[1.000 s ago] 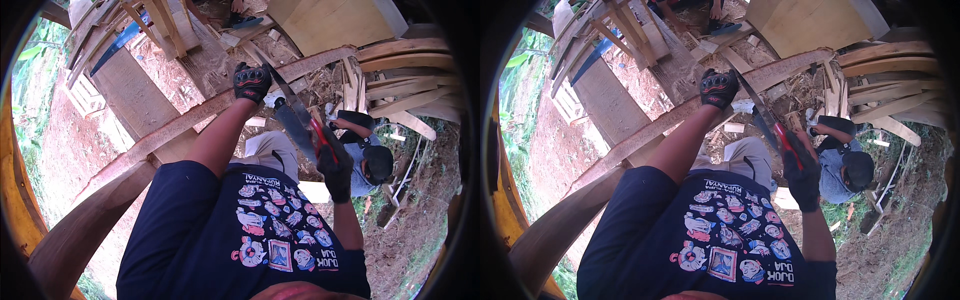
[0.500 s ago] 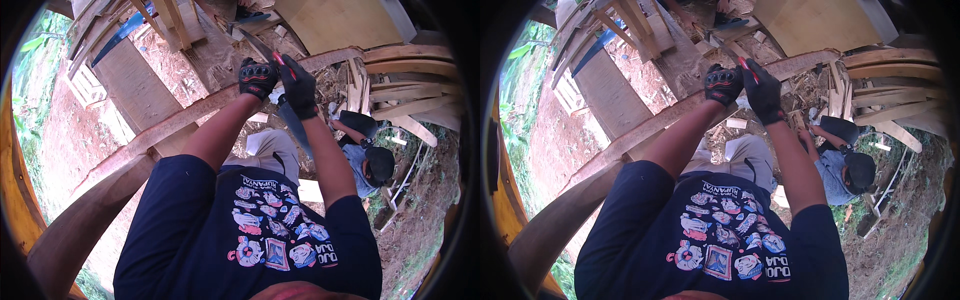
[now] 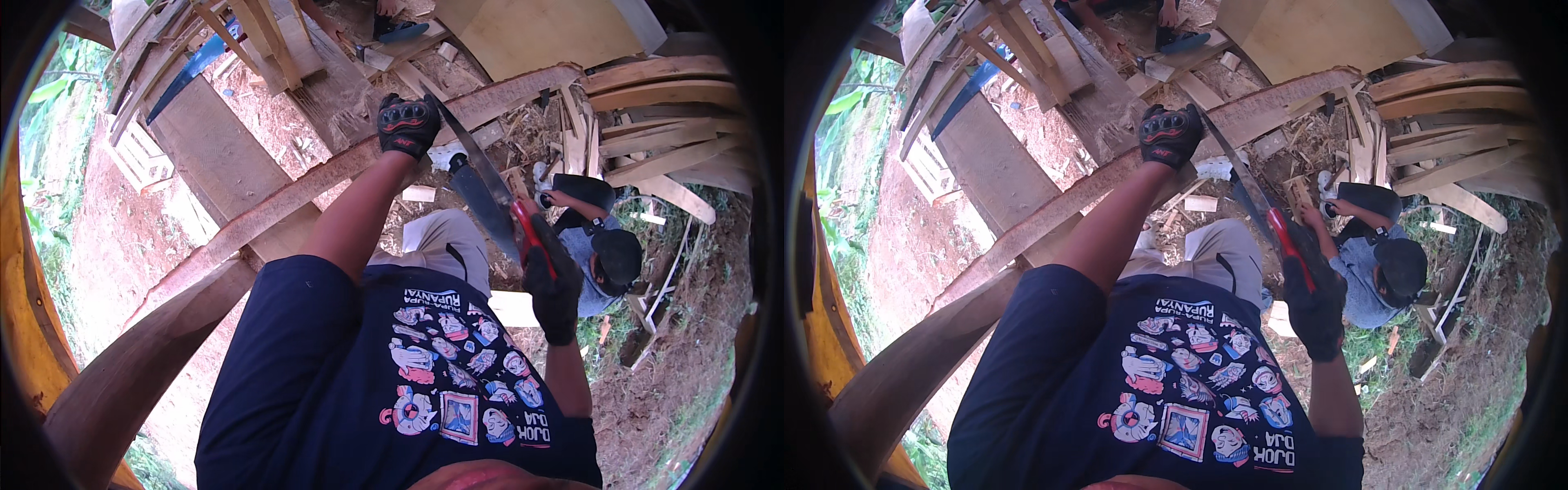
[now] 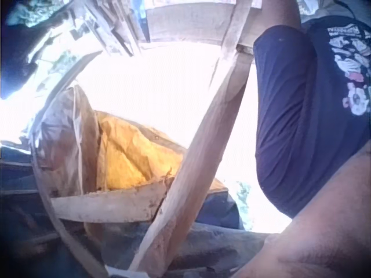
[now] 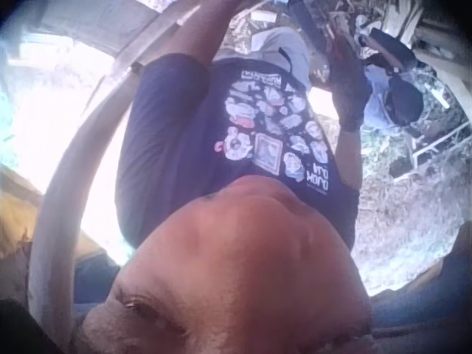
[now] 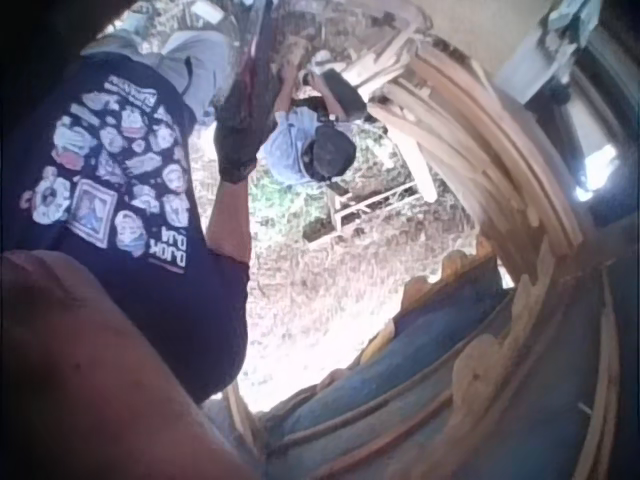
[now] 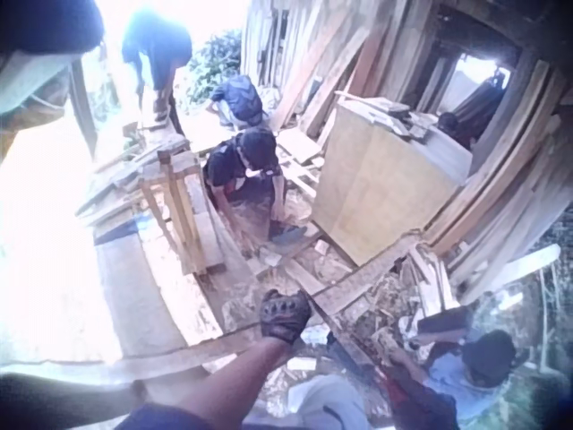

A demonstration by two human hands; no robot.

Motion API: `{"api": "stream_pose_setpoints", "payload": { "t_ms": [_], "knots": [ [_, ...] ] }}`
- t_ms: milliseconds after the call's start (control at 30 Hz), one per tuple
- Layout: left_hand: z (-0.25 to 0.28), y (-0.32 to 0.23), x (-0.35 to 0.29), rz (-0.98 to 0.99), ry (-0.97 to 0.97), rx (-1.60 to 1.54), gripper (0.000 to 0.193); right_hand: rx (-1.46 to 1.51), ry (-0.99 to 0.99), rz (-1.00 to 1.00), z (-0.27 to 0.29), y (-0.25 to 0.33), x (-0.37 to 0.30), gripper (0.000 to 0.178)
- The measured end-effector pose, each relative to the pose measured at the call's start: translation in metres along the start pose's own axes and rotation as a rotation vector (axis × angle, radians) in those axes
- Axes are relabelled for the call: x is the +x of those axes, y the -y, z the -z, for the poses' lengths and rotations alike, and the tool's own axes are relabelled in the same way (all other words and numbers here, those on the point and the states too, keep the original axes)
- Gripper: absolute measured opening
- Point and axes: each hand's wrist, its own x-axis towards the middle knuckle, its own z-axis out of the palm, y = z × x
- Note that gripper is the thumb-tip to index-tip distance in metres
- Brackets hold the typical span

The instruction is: The person uses a hand saw to cut a long piece of wood that is supported by a wooden frame. They hold the wood steady with one hand while sawing with the other. Other people are visible in the background working with wood.

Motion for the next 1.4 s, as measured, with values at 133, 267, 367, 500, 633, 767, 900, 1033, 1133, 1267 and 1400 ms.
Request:
{"api": "stream_pose_setpoints", "payload": {
  "t_ms": [133,267,367,500,633,767,900,1033,1133,1267,1400],
  "knots": [
    [0.013,-0.006,-0.004,-0.020,0.039,-0.018,0.029,-0.059,-0.044,0.145,0.018,0.031,0.012,0.041],
    [0.000,-0.002,-0.011,0.007,0.053,0.007,0.036,0.033,-0.103,0.179,-0.027,0.019,0.083,0.036],
    [0.002,-0.005,-0.009,0.000,0.021,-0.069,0.037,-0.139,-0.281,0.500,-0.107,-0.031,0.169,0.036],
    [0.009,-0.007,-0.003,-0.022,0.075,-0.088,0.038,0.045,-0.353,0.389,-0.158,-0.033,0.232,0.035],
    [0.005,-0.004,-0.008,0.000,0.019,-0.059,0.035,0.193,-0.347,0.370,-0.142,-0.029,0.188,0.035],
    [0.012,-0.002,-0.001,0.024,0.060,0.013,0.034,0.036,-0.267,0.306,-0.088,-0.033,0.078,0.040],
    [0.007,-0.008,-0.007,-0.011,0.070,0.027,0.039,0.127,-0.119,0.032,-0.015,-0.003,-0.013,0.040],
    [0.005,-0.013,-0.011,-0.014,0.069,0.017,0.040,-0.071,-0.043,0.107,0.038,0.046,-0.007,0.040],
    [0.008,-0.006,-0.015,0.004,0.050,0.006,0.043,-0.006,-0.036,0.191,0.023,0.035,0.049,0.039],
    [-0.002,-0.014,-0.016,-0.018,0.045,-0.023,0.039,-0.154,-0.196,0.491,-0.059,-0.020,0.142,0.036],
    [0.008,-0.017,-0.017,-0.009,0.093,-0.076,0.039,-0.134,-0.318,0.408,-0.145,-0.030,0.206,0.036]
  ]
}}
